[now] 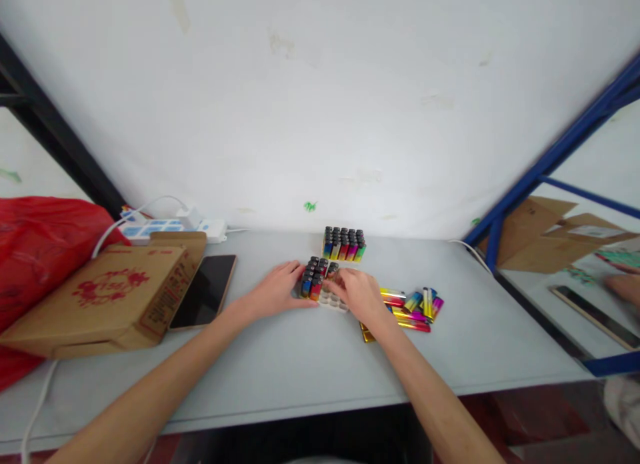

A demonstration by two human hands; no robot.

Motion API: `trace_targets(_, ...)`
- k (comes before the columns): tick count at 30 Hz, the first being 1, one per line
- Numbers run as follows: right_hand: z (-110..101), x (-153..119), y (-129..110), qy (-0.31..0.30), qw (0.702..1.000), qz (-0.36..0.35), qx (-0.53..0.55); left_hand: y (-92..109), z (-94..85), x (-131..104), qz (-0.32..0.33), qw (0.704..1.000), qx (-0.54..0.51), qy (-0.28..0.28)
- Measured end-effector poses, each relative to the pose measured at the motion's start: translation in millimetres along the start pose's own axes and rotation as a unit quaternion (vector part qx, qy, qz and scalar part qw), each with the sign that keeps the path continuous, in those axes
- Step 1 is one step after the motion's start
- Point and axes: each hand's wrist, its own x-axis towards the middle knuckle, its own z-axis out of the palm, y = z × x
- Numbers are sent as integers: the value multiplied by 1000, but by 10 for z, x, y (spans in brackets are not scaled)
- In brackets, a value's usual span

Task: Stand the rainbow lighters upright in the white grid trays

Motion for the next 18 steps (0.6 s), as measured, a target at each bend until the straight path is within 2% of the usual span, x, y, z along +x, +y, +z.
trace_targets(2, -9, -13, 23, 7, 1000, -5, 29, -5, 5, 2, 1, 1000, -5, 4)
trace_targets(4, -43, -24, 93, 44, 996, -22, 80, -12, 7, 5, 1, 1000, -10, 6)
trace_targets(9, -333, 5, 484, 258, 952, -26, 162, -25, 4, 11, -5, 1000, -9, 0)
trace_targets(11, -517, -27, 697, 319, 935, 4, 157, -25, 3, 11, -2, 1000, -8, -4)
trace_targets(12, -607, -73, 802, 330, 931, 16, 154, -25, 4, 10, 0, 1000, -7, -3)
trace_targets(14, -757, -237, 984, 324, 934, 30, 146, -22, 4, 10, 2, 1000, -6, -2)
trace_targets(16, -834, -488, 1098, 254, 959, 25, 125, -18, 4, 12, 1, 1000, -5, -3)
trace_targets(18, -818, -781, 1127, 154, 985, 25, 75, -16, 4, 15, -3, 1000, -9, -4)
